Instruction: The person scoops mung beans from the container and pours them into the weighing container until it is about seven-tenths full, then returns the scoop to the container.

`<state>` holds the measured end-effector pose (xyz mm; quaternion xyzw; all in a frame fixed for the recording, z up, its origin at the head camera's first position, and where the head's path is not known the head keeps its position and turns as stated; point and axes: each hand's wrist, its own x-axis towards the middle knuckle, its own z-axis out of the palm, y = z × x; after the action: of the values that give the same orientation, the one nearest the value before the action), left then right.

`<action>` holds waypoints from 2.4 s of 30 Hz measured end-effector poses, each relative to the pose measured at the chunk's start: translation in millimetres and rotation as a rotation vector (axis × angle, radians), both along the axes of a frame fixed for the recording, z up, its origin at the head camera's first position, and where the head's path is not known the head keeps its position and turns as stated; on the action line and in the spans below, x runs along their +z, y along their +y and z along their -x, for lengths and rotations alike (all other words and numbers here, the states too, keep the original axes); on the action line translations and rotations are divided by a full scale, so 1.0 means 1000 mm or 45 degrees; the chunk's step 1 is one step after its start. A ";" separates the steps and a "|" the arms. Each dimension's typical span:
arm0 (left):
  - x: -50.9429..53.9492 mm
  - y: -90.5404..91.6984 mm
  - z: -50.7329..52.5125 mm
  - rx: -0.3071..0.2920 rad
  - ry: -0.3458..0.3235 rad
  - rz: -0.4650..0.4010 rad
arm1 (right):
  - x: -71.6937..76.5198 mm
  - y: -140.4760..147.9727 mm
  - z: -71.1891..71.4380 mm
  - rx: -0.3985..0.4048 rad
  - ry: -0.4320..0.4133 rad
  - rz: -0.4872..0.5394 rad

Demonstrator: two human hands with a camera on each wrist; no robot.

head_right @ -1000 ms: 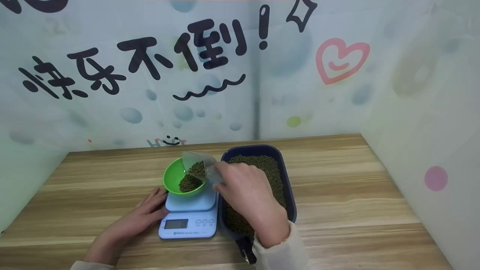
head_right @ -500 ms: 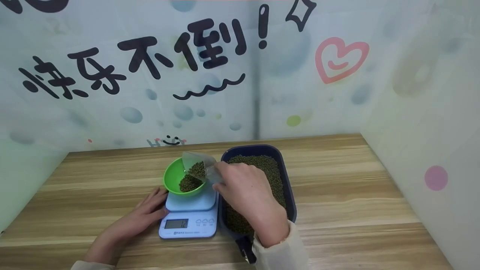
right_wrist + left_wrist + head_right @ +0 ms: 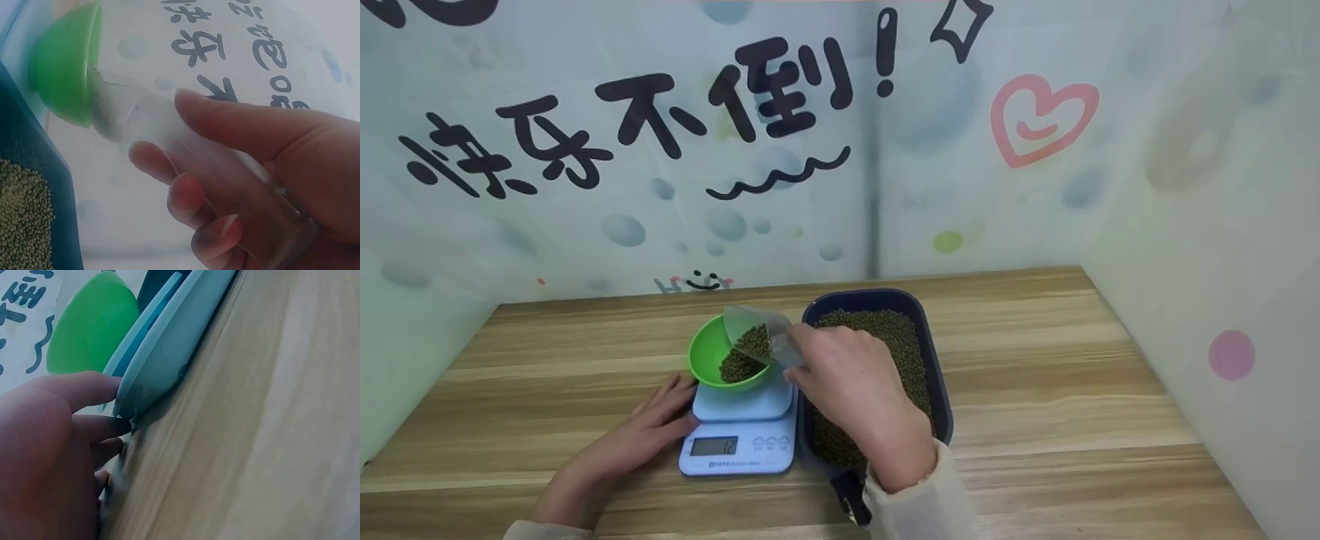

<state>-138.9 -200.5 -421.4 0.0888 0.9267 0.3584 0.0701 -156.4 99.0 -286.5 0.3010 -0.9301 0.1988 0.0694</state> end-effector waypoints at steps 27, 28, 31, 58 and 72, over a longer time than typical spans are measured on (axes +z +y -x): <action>0.002 0.002 -0.001 -0.014 0.056 0.026 | 0.000 -0.002 0.000 0.001 -0.017 -0.024; 0.002 0.002 -0.001 -0.013 0.055 0.025 | 0.000 -0.002 0.000 0.002 -0.018 -0.023; 0.001 0.002 -0.001 -0.011 0.054 0.030 | 0.000 -0.002 0.000 0.003 -0.018 -0.020; 0.000 0.003 -0.001 0.019 0.000 0.042 | -0.002 -0.003 0.000 0.018 -0.006 -0.028; 0.000 0.003 -0.002 0.018 -0.003 0.047 | -0.002 -0.003 0.000 0.033 -0.007 -0.024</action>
<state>-137.3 -197.3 -421.7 0.0807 0.9336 0.3419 0.0701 -156.8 95.7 -288.3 0.3130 -0.9282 0.1918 0.0615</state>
